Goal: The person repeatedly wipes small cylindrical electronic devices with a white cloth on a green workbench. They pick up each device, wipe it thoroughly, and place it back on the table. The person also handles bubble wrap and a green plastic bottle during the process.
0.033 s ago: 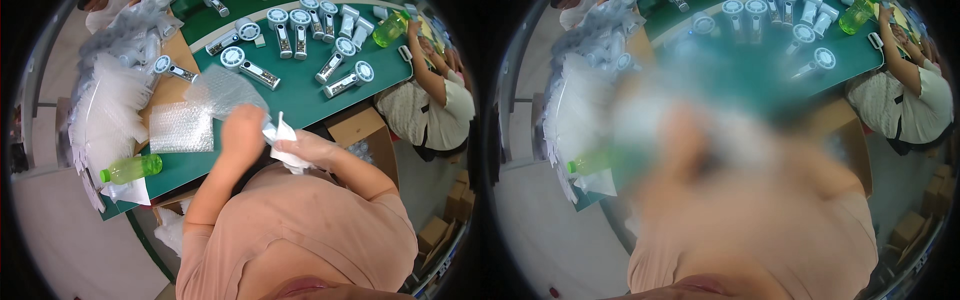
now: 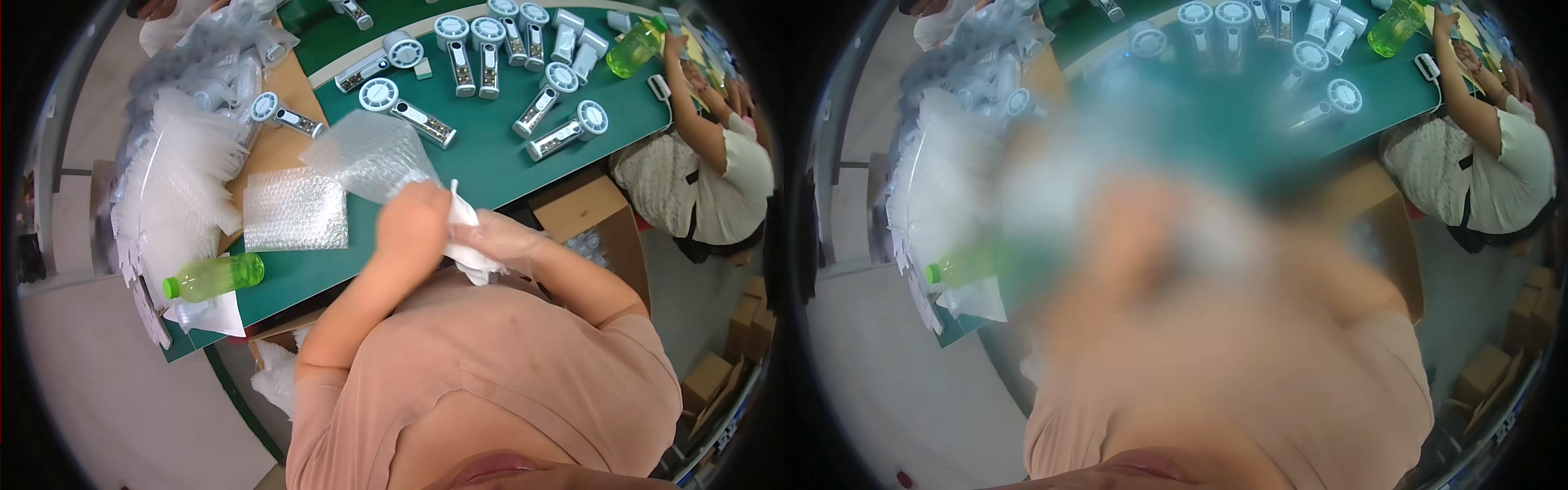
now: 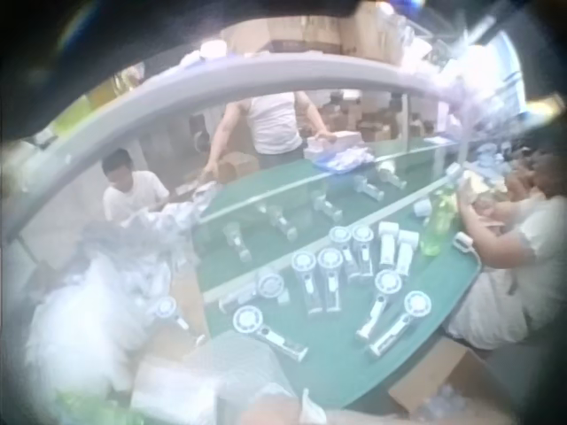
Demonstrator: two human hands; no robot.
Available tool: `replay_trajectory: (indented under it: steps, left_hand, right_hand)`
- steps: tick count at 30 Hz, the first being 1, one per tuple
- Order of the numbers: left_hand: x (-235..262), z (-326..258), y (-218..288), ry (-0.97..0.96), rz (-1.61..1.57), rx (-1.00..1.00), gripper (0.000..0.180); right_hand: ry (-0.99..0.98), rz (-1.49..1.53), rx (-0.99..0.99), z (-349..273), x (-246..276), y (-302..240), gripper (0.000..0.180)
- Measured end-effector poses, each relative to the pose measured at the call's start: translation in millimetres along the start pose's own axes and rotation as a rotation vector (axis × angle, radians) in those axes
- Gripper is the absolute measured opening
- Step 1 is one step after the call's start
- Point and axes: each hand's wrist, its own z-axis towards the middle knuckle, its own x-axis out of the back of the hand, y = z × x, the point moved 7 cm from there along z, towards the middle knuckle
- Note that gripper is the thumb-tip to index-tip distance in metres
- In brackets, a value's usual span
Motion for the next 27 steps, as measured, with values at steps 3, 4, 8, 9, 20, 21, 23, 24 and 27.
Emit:
replay_trajectory:
  steps: [3,4,8,9,20,21,23,24,27]
  left_hand:
    - [2,-13,-3,0.078,-0.093,-0.035,0.013]
    - [14,-21,-11,0.15,-0.131,-0.049,0.012]
    - [51,-43,-39,0.464,-0.115,0.254,0.014]
    - [53,-37,-43,0.53,-0.149,0.332,0.015]
    - [11,-29,-56,0.389,-0.443,0.358,0.017]
    - [21,-25,-52,0.439,-0.401,0.28,0.018]
    - [39,-16,-43,0.499,-0.315,0.104,0.02]
    - [48,-9,-42,0.461,-0.439,0.163,0.018]
    - [65,6,-44,0.366,-0.911,0.373,0.015]
  right_hand:
    - [0.085,0.115,0.084,19,0,12,0.037]
    - [0.038,0.188,0.109,26,1,21,0.039]
    - [-0.11,0.442,0.308,30,-3,13,0.048]
    - [-0.093,0.496,0.254,29,-13,12,0.051]
    - [-0.004,0.532,0.21,29,-4,-15,0.04]
    - [0.037,0.429,0.221,10,-6,-29,0.039]
    - [0.06,0.172,0.277,-33,-8,-64,0.037]
    - [0.086,0.065,0.373,-43,-6,-75,0.033]
    - [0.288,-0.412,1.024,-67,-4,-105,0.032]
